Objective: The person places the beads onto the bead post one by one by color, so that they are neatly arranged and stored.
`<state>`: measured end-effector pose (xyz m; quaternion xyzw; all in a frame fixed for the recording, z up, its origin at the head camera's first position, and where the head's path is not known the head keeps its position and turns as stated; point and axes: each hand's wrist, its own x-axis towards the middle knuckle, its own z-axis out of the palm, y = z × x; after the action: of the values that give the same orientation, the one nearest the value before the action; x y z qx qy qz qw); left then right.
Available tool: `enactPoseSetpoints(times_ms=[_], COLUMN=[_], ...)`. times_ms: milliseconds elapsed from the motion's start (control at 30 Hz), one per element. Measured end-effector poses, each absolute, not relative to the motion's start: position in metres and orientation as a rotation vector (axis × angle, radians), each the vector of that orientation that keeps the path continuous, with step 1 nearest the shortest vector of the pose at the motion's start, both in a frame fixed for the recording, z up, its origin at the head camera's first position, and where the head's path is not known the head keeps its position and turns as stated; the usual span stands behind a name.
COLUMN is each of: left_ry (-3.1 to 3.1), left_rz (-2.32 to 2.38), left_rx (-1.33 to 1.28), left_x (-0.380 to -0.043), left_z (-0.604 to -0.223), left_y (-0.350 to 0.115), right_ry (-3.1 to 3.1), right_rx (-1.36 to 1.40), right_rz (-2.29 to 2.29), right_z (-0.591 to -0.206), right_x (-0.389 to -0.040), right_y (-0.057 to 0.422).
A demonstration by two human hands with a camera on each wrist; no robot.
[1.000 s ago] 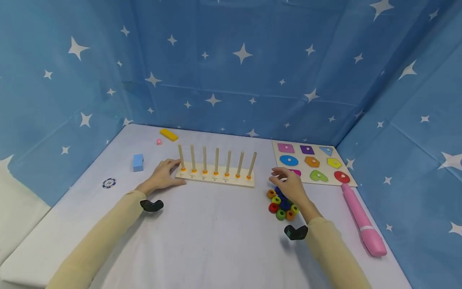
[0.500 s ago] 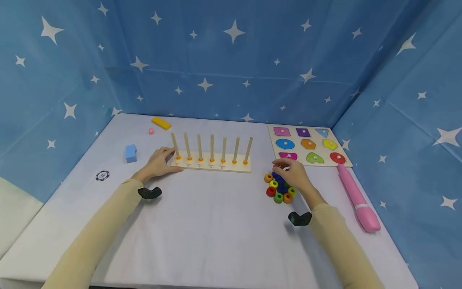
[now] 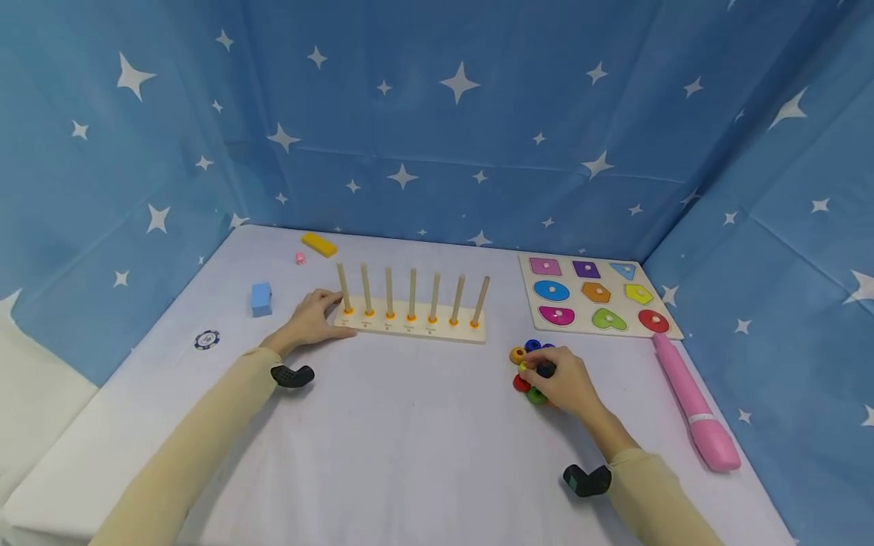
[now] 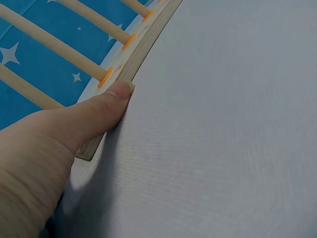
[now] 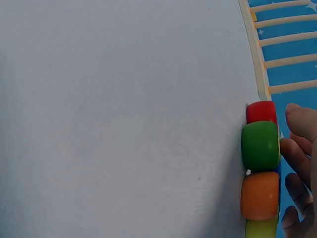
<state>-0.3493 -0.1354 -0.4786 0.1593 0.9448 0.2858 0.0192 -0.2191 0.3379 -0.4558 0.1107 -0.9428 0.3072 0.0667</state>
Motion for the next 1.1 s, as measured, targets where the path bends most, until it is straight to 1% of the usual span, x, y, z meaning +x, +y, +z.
enactPoseSetpoints(times_ms=[233, 433, 667, 900, 1100], left_ry=[2.924, 2.936, 2.925, 2.935, 2.934], left_rz=[0.897, 0.869, 0.884, 0.888, 0.886], left_rx=[0.499, 0.527, 0.532, 0.498, 0.528], left_x=[-0.348, -0.35, -0.35, -0.346, -0.35], left_z=[-0.486, -0.485, -0.482, -0.484, -0.483], left_y=[-0.135, -0.134, -0.135, -0.139, -0.136], right_ry=[-2.779, -2.712, -2.744, -2.759, -2.793], right_rx=[0.391, 0.47, 0.445, 0.446, 0.413], right_rz=[0.863, 0.756, 0.633, 0.579, 0.584], right_z=[-0.462, -0.466, -0.472, -0.469, -0.468], right_x=[-0.211, -0.207, -0.206, -0.21, -0.208], right_y=[0.34, 0.336, 0.33, 0.326, 0.328])
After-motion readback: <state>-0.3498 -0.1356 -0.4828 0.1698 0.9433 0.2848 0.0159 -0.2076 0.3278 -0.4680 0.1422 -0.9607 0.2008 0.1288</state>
